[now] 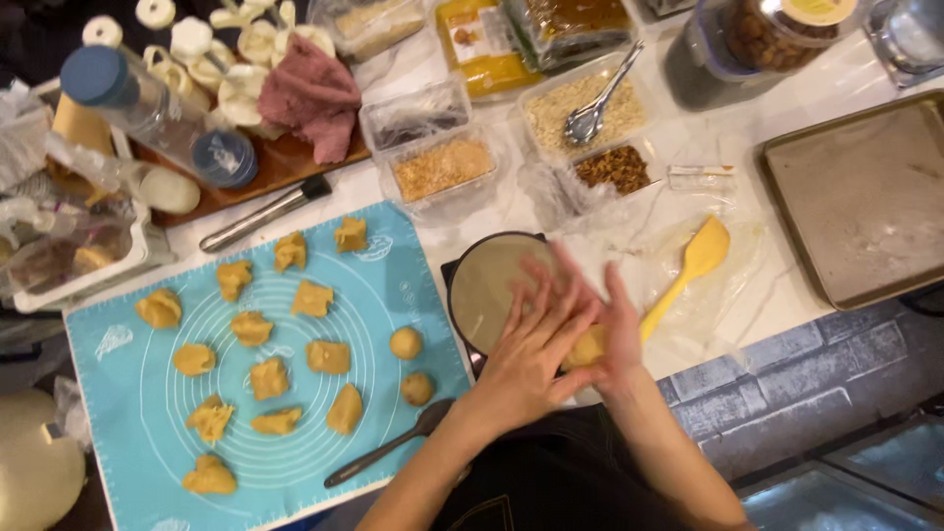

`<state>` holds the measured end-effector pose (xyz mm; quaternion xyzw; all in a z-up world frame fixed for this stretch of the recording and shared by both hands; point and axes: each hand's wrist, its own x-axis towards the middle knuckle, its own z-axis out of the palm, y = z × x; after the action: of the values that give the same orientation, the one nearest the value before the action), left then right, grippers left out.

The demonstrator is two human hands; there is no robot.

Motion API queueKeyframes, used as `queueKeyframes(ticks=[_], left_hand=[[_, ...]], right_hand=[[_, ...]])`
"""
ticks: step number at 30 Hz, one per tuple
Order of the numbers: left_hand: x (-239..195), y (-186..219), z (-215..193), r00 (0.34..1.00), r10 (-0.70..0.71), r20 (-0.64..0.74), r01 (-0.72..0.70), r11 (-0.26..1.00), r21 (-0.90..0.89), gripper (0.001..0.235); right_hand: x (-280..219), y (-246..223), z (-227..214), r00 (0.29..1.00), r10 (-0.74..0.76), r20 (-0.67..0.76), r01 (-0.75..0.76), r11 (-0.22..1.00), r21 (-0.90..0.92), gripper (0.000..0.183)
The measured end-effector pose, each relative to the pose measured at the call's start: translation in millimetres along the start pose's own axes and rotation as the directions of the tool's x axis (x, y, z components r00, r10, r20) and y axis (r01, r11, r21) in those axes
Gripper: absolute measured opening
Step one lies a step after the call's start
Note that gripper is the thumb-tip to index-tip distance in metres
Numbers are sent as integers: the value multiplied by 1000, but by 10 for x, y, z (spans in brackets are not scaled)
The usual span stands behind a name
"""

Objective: The person shapes dough into balls, flattens them, adds a filling, and seals them into dumplings. They place the finished dumplings on a silicone mat and occasionally weigh them on a digital scale.

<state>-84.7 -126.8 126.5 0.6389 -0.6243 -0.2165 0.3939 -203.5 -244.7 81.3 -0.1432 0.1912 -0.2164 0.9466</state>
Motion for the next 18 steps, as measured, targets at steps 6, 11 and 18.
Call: queueKeyframes(ticks=[6,11,18], left_hand=[[148,45,-112,973,159,-166,-176,980,-89,85],[151,89,126,952,292,-95,-290,956,35,82],[-71,384,203,877,480,-14,-461,851,252,77]], right_hand=[[80,200,652,971,210,119,-216,976,40,69],[20,466,506,777,-392,492,542,815,-207,90],[-250,398,-8,977,48,206,25,941,-337,105]])
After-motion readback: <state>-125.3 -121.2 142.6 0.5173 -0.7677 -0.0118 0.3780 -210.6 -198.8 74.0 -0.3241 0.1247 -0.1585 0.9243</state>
